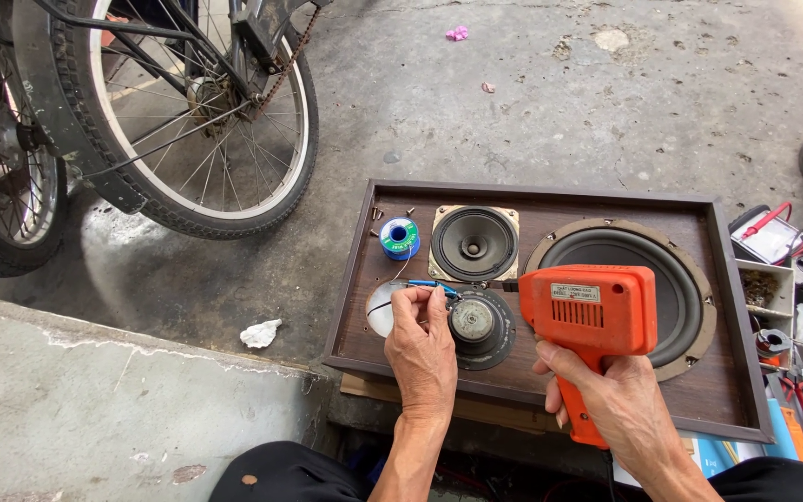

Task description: The person sits on the ground and uses a heat gun to apply heat to a speaker terminal while feeding solder wire to create a connection. The person handles a roll of solder wire and a heat gun to work on the speaker components inside a wooden box.

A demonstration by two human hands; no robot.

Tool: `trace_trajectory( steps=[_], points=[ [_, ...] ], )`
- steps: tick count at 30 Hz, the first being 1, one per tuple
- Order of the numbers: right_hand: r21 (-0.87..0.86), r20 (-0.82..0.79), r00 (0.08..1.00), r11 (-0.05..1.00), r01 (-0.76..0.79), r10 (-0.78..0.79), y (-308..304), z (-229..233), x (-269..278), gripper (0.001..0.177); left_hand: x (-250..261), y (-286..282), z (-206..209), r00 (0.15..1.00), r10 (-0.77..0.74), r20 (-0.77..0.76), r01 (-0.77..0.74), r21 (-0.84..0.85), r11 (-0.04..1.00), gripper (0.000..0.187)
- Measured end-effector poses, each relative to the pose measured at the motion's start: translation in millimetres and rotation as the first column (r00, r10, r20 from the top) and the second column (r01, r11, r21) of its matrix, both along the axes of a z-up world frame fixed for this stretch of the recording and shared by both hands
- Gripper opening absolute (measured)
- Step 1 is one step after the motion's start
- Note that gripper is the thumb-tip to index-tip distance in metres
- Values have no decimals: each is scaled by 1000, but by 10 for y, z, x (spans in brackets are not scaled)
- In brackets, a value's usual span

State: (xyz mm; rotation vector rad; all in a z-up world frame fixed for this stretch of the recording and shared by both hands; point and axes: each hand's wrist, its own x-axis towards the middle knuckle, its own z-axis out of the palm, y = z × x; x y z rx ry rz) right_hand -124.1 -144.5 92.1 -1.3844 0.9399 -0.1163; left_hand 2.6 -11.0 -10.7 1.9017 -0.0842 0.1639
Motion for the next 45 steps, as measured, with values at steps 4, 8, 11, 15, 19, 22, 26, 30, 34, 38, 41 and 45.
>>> trace_trajectory(
  steps=[4,8,11,15,19,22,26,30,34,38,41,45],
  points=[
    [-12,5,1000,1000,-20,20,8,8,-6,25,-22,8,32,998,-64,-27,66,56,996,15],
    [-26,-16,998,998,-54,54,30,69,-12,24,-35,0,1,997,-65,51,60,89,994,14],
    [-38,-7,998,998,-56,56,37,65,-14,22,-45,6,3,995,-54,80,46,106,993,16],
    [-33,-20,998,997,-66,65,23,53,-17,21,-24,20,-61,986,-29,164,2,165,986,14],
    [-36,-39,996,996,-88,86,24,47,-2,23,-1,35,-36,991,-30,127,5,193,981,16],
    [-32,-34,995,995,-92,91,23,23,0,23,33,49,37,1000,-19,1,19,121,992,16],
    [-18,-24,995,996,-92,92,11,12,-4,25,93,60,32,996,-25,-90,29,48,998,16],
    [-10,-19,997,997,-80,80,7,25,-12,23,111,67,15,997,-22,-72,22,7,1000,16],
    [3,-7,997,997,-78,78,7,30,-28,22,118,72,-5,994,-14,-108,6,-77,997,17],
    [26,25,996,996,-82,82,4,-8,-30,22,137,89,116,977,-23,-210,1,-106,994,21],
    [21,15,997,996,-82,82,15,29,-28,23,148,129,188,963,-70,-258,40,-121,992,24],
    [34,33,996,996,-81,80,25,51,-34,23,124,145,178,963,-81,-259,48,-132,990,23]
  ],
)
